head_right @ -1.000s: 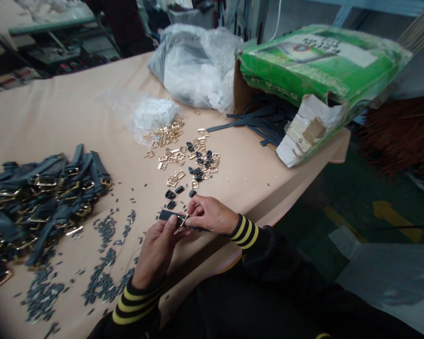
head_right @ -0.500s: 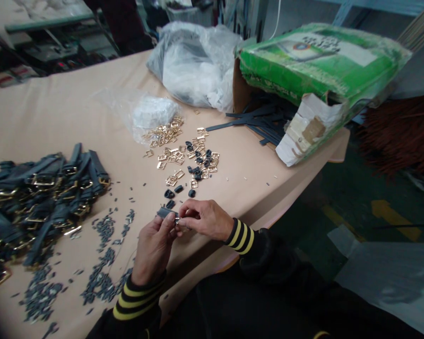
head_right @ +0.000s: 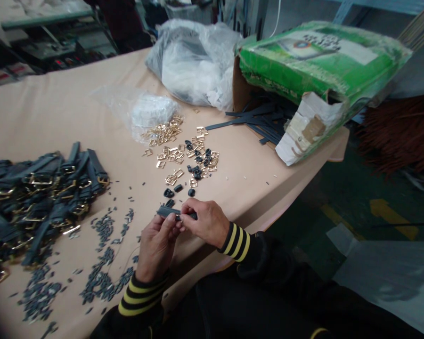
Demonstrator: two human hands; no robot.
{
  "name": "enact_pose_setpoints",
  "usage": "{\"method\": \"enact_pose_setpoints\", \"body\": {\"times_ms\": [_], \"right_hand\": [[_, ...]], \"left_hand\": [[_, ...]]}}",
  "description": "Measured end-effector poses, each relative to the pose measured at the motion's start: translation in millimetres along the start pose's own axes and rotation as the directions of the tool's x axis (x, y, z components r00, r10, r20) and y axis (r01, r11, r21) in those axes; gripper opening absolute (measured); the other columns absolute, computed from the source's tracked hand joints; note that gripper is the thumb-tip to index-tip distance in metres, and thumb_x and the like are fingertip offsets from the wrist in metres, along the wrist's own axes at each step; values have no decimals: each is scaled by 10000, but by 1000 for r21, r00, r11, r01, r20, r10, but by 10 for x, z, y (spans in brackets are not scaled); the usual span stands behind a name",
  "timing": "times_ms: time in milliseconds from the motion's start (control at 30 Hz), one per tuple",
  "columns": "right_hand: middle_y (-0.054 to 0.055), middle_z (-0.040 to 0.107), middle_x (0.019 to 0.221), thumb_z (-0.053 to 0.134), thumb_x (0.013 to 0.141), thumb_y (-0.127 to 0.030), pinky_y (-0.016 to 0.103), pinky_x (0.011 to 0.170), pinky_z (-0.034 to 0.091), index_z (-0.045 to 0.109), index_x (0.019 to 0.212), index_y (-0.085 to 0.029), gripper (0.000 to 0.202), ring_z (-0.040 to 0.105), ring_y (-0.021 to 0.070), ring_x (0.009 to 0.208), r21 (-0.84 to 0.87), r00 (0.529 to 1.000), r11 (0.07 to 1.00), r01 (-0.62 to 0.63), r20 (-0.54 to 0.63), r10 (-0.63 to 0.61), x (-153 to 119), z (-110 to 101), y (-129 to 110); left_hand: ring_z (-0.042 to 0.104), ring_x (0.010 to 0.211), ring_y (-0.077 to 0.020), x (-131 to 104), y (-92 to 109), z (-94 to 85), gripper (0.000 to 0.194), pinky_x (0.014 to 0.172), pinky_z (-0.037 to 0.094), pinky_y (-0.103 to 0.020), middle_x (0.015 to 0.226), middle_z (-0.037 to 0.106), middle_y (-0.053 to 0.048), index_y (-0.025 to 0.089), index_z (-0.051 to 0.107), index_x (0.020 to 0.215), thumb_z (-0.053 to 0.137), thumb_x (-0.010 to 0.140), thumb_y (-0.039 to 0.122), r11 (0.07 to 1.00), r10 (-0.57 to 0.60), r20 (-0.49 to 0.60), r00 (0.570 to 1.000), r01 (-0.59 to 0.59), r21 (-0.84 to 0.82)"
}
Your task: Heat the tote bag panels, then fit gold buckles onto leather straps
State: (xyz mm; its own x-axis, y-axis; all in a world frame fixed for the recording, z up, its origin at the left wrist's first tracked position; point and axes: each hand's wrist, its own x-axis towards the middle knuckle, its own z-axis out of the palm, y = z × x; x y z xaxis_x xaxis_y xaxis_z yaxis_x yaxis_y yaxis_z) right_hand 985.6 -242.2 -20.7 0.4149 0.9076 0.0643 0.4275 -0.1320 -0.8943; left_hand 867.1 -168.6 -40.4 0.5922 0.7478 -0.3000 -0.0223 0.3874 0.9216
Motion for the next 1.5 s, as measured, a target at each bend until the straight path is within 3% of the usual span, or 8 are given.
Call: {"method": "enact_pose_setpoints", "body": {"times_ms": [133, 333, 500, 700, 900, 1100, 1333, 1500], "right_hand": [[-21, 591, 670, 552, 778, -191, 205, 607, 403, 540, 752, -179, 31, 552, 110, 619, -47, 999, 998, -41, -8, 40, 10, 14, -8], [-21, 570, 690, 583, 746, -180, 220, 592, 421, 481, 816, -188, 124, 560, 118, 622, 28, 996, 995, -94, 1, 94, 50, -26, 55], [-36, 533, 669, 581, 782, -254, 190, 493, 423, 432, 835, -180, 175, 525, 87, 521, 339, 981, 933, -125, 184, 65, 60, -124, 110], [-49, 535, 641, 656, 737, -222, 190, 539, 399, 446, 818, -174, 230, 516, 84, 550, 258, 981, 965, -52, 195, 0, 51, -160, 33], [-42, 560, 607, 688, 711, -244, 176, 495, 381, 450, 789, -157, 265, 502, 71, 503, 274, 965, 958, -84, 263, 10, 44, -187, 47], [-60, 530, 537, 662, 729, -254, 152, 395, 377, 505, 841, -128, 230, 484, 58, 397, 449, 863, 841, -302, 504, 41, 37, -244, 64], [-30, 543, 583, 641, 757, -346, 148, 446, 396, 524, 754, -114, 260, 503, 49, 460, 470, 849, 832, -296, 528, 4, 25, -229, 103], [10, 583, 661, 588, 763, -489, 173, 467, 421, 489, 814, -122, 383, 543, 77, 510, 459, 749, 804, -379, 663, -25, 12, -234, 153]], "left_hand": [[559, 610, -101, 1, -16, -23, 198, 615, 466, -219, 690, 597, 2, 138, 577, 811, 622, 738, 317, 988, 34, -26, 999, -30, 151], [545, 670, -132, -72, 62, 38, 127, 655, 464, -223, 717, 580, -11, 190, 618, 788, 645, 708, 286, 851, 291, -47, 955, -236, 469], [567, 789, -155, -81, 143, 12, 210, 647, 499, -256, 904, 594, -47, 181, 618, 882, 599, 747, 341, 998, 42, 87, 995, -47, 52], [513, 545, -70, -55, 175, -38, 237, 496, 438, -169, 654, 554, 4, 142, 583, 866, 652, 721, 316, 947, -265, 279, 923, 304, -105], [494, 512, -73, -65, 235, -73, 274, 471, 416, -171, 595, 545, 2, 130, 566, 768, 705, 661, 340, 956, -261, 338, 904, 290, -37], [385, 433, -34, -73, 298, -125, 322, 396, 377, -155, 568, 484, 33, 131, 547, 744, 740, 612, 353, 952, -261, 331, 907, 299, -67], [421, 430, -31, -84, 273, -169, 294, 401, 383, -142, 590, 500, 30, 142, 522, 764, 718, 646, 326, 931, -279, 455, 846, 354, -85], [516, 489, -66, -93, 238, -157, 229, 437, 422, -164, 624, 520, 32, 156, 446, 747, 650, 728, 257, 959, -256, 441, 860, 282, 8]]}}
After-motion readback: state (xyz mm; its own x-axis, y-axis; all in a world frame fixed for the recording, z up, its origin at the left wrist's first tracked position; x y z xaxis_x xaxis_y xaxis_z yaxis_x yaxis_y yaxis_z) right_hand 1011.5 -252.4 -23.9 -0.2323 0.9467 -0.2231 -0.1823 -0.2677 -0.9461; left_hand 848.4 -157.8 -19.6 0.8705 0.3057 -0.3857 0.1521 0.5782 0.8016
